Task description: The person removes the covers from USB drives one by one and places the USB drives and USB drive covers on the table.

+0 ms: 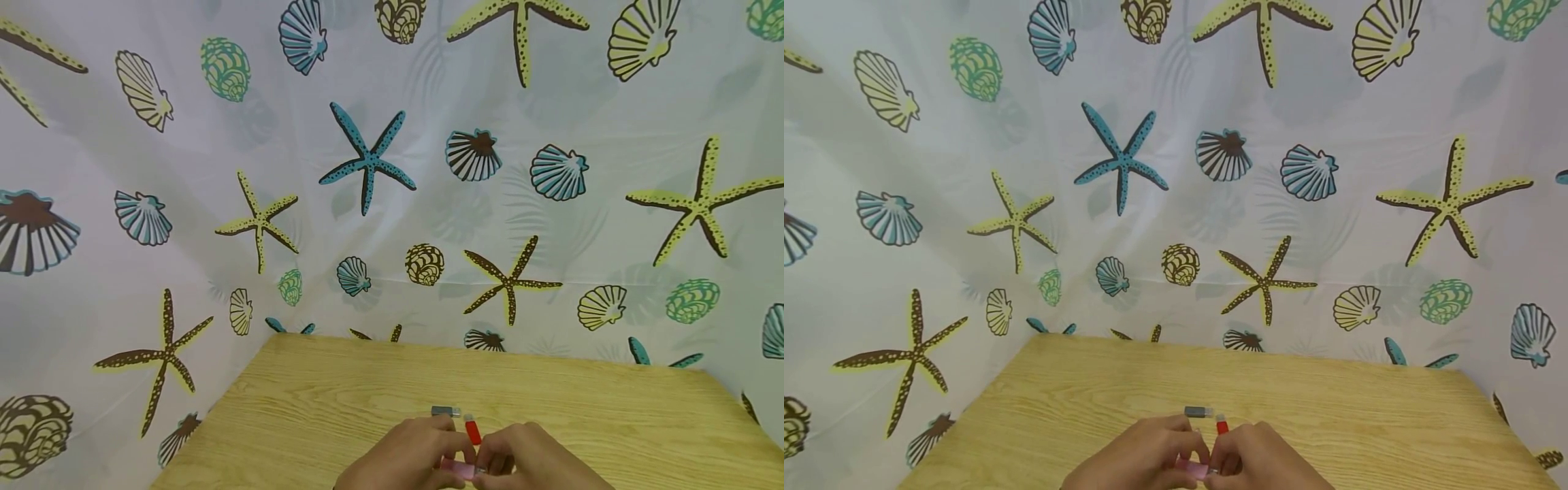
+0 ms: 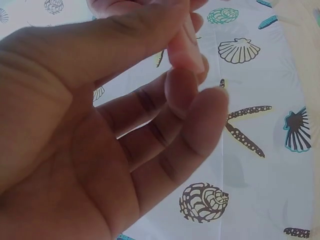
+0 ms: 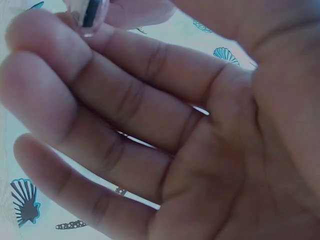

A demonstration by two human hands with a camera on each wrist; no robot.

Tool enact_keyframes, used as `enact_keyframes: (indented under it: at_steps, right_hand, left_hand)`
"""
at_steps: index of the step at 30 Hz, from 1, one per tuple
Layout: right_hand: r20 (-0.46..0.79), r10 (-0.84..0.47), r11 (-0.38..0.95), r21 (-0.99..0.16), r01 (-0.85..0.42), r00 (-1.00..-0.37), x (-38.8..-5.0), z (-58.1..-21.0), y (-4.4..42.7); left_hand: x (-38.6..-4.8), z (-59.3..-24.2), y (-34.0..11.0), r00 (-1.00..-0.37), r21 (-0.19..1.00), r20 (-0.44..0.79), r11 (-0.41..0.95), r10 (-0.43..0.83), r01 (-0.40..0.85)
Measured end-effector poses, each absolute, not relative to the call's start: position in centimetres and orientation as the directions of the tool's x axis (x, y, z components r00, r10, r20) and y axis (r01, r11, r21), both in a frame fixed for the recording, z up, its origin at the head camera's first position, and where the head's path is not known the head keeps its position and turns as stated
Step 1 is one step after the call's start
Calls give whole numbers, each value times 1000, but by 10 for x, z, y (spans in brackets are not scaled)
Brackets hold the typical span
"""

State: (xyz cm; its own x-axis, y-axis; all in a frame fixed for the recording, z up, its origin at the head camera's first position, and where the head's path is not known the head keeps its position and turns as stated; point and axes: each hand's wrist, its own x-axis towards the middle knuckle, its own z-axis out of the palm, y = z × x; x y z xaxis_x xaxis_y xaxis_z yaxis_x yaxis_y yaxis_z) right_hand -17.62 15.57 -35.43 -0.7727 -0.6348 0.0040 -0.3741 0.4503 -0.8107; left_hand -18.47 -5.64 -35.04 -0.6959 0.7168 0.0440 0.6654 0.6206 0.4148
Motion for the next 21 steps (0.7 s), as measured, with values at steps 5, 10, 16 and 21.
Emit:
enact_keyframes:
  at_steps: [5,10,16,21]
  right_hand:
    - [15,-629,457,-801,-386,-777,-177,-355,157]
    - [7,-620,470,-797,-378,-785,-176,-355,157]
    - [24,-640,457,-792,-405,-768,-177,-354,157]
    - [36,-643,449,-791,-415,-765,-178,-355,156]
  left_hand:
    - [-185,-351,-58,-678,401,83,599,730,693]
    - [-185,-350,-59,-684,412,81,600,725,686]
    - [-184,-349,-59,-674,427,80,586,734,689]
    - [-184,-350,-61,-678,429,86,587,730,686]
